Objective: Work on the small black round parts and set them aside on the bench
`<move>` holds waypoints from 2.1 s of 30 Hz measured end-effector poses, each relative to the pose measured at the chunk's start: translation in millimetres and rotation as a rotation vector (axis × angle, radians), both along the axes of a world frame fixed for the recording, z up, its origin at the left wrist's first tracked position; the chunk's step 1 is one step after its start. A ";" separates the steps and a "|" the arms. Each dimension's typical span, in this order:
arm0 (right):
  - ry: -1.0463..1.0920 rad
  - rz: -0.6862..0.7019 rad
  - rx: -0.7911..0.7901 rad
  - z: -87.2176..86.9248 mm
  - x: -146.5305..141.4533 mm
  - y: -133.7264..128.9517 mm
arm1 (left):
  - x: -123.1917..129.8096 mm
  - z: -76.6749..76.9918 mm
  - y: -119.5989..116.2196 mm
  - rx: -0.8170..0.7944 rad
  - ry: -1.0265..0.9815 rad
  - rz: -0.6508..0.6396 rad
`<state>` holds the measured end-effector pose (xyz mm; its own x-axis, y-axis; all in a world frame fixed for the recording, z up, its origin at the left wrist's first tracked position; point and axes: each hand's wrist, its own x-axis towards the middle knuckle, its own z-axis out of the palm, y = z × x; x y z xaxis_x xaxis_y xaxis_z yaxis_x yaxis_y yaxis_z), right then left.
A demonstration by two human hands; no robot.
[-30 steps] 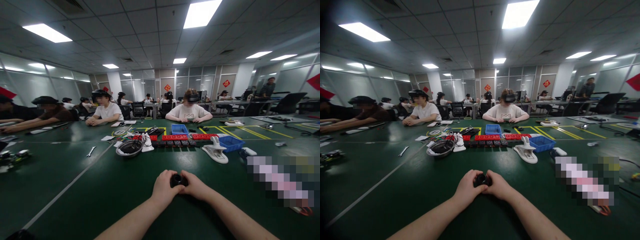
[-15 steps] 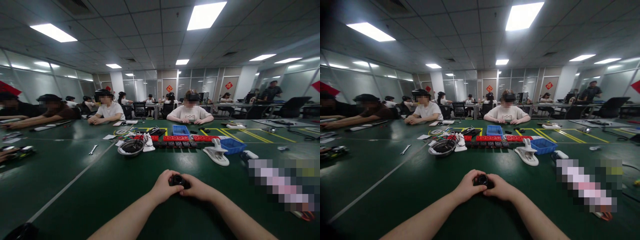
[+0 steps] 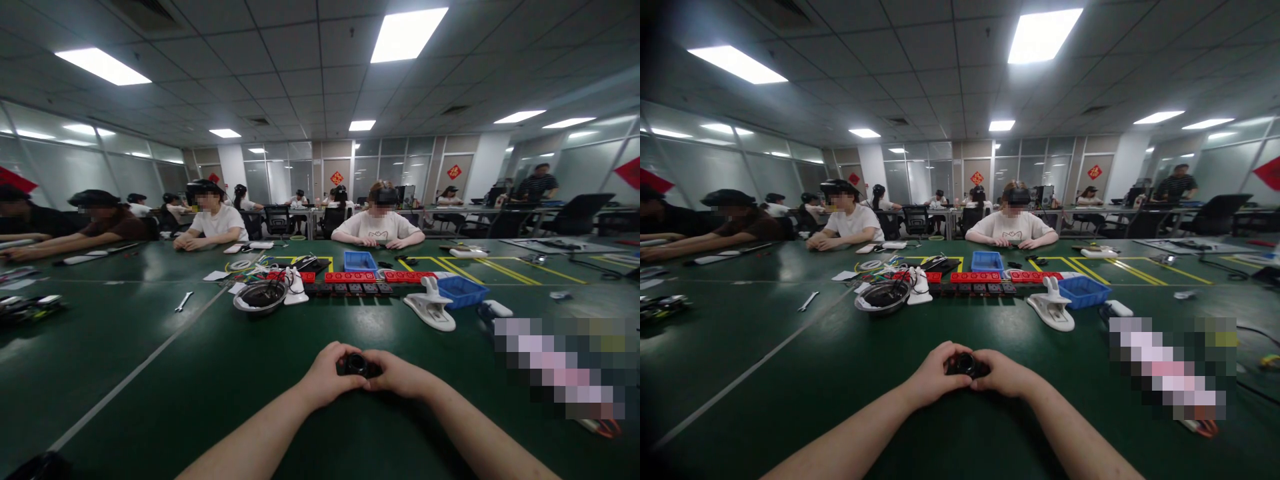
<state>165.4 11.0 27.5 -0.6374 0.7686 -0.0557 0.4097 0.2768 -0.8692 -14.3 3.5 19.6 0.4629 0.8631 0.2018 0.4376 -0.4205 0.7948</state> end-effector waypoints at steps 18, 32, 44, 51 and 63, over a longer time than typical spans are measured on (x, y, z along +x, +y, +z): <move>-0.522 -0.441 0.513 -16.9 -29.0 -11.1 | 10.1 -7.2 -8.2 0.136 0.065 0.245; -0.002 0.044 0.014 2.8 1.4 0.6 | 0.9 -3.0 1.4 0.006 -0.026 0.008; 0.025 0.005 -0.002 -5.6 0.9 5.0 | 2.0 -3.2 1.2 -0.011 -0.008 0.017; -0.267 -0.351 0.332 -21.9 -16.7 0.9 | 7.6 -6.6 -5.9 0.036 0.000 0.188; -0.185 -0.181 0.332 -14.1 -12.0 -1.2 | 3.8 -6.6 -0.1 0.049 -0.016 0.121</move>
<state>153.4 9.8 13.3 -0.4927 0.8628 0.1133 0.6183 0.4387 -0.6521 -10.4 3.4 13.0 0.3521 0.9016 0.2515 0.4746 -0.4035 0.7823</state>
